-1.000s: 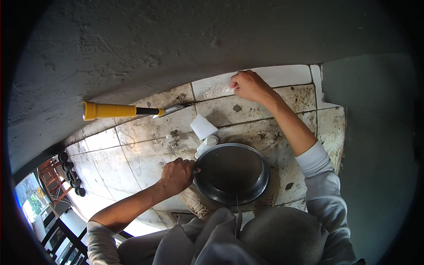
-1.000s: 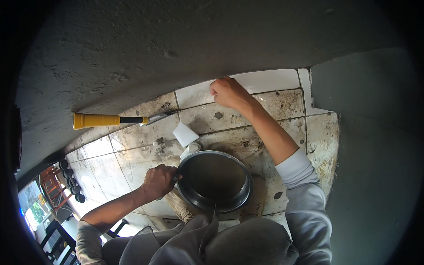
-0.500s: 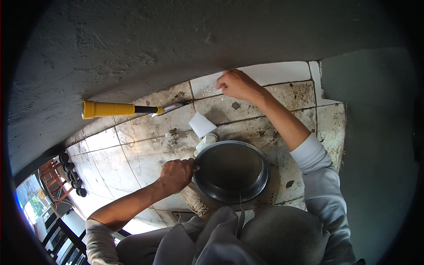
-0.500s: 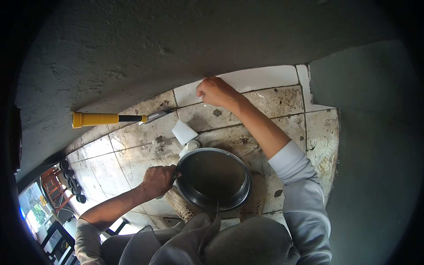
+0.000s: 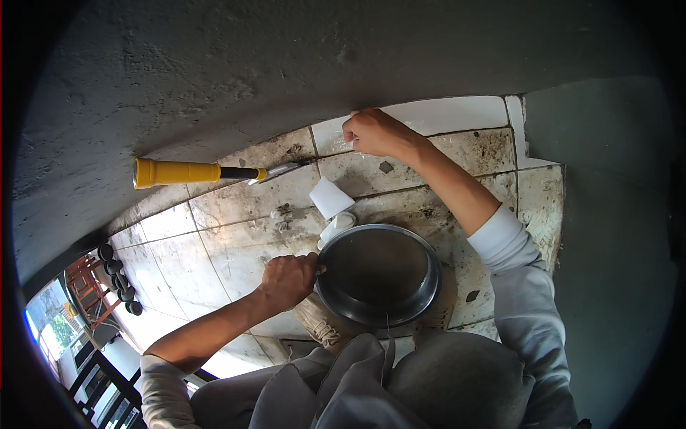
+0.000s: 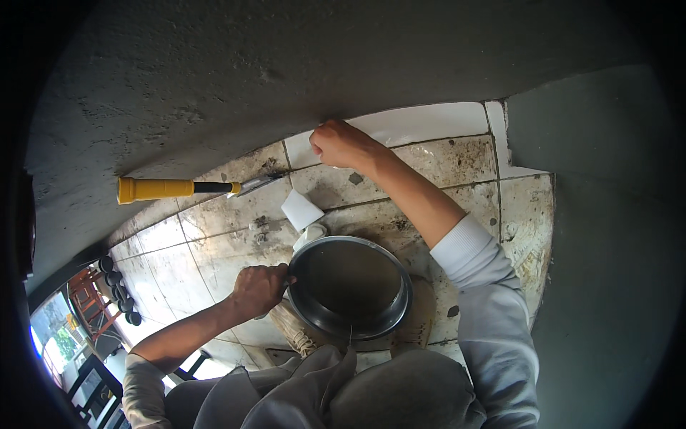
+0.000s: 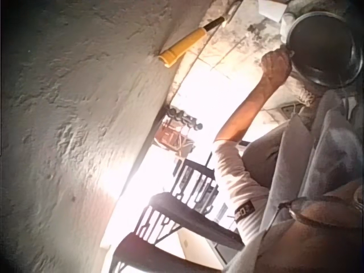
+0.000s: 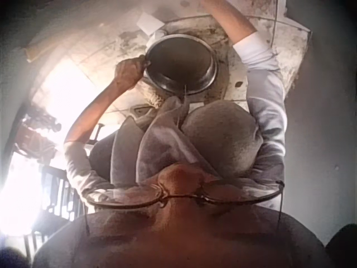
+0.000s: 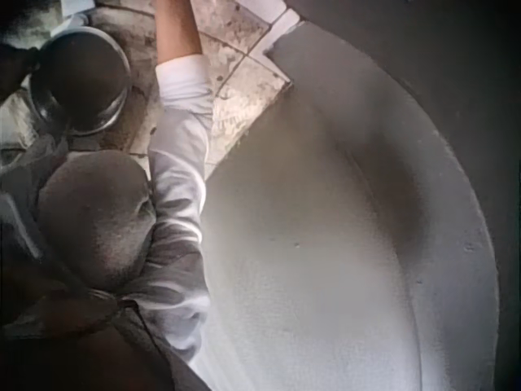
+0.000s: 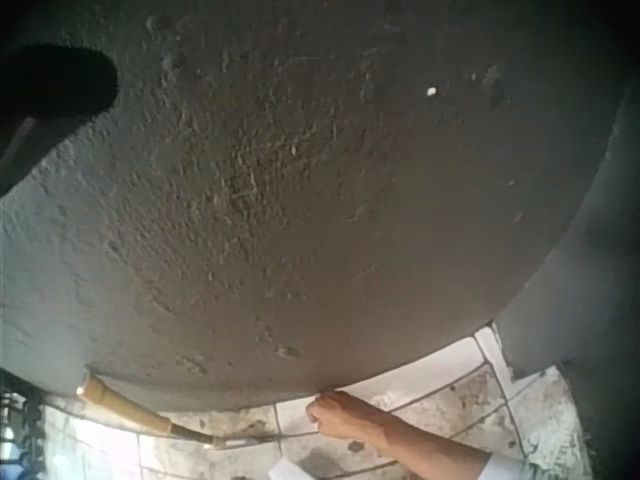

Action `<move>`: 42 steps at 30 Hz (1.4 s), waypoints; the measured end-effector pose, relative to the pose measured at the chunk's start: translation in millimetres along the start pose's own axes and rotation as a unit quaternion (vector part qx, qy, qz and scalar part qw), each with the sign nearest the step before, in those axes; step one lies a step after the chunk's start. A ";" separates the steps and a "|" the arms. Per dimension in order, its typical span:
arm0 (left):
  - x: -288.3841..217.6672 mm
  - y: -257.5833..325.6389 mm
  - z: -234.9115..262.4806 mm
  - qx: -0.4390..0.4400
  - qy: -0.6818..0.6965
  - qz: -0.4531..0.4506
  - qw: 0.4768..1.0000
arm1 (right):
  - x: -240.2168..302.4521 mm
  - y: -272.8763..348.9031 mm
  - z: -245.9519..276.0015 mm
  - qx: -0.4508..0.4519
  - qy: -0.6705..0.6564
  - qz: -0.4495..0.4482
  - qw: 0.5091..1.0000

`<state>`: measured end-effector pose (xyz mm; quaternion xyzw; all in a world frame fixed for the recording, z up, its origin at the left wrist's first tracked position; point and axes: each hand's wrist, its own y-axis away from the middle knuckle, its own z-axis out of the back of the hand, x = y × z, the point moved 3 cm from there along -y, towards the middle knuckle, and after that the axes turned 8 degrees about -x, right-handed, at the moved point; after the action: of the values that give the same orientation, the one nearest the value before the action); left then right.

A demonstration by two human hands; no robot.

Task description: The person cleans the grout lines between floor tiles by scraping with a small tool and wiping the area with a wet cloth from a bucket.

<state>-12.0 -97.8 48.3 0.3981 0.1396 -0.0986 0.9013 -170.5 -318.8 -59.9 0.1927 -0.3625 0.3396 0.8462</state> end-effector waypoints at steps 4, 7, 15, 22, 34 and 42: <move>3.5 5.0 -4.2 -0.021 0.012 0.007 1.000 | -3.0 6.2 14.8 0.049 0.043 -0.059 0.996; 3.8 4.8 -5.0 -0.024 0.018 0.014 0.999 | -6.5 7.0 11.0 0.031 0.027 -0.037 0.998; 2.9 3.4 -3.1 -0.020 0.014 0.004 1.000 | -0.4 1.6 3.4 0.012 0.039 -0.005 0.999; 4.3 1.9 -5.9 -0.026 0.018 -0.004 0.999 | 3.5 0.7 -5.0 -0.021 -0.010 0.005 1.000; 4.1 3.7 -5.0 -0.046 0.023 -0.010 0.999 | 6.2 0.0 -10.6 -0.011 0.000 -0.019 1.000; 3.9 8.0 -4.5 -0.045 0.019 0.010 0.999 | 3.8 4.9 -1.3 -0.002 0.024 -0.063 0.998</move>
<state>-6.8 -89.4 49.6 0.3604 0.1574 -0.0758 0.9163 -171.4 -313.1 -57.6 0.2050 -0.3300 0.2893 0.8749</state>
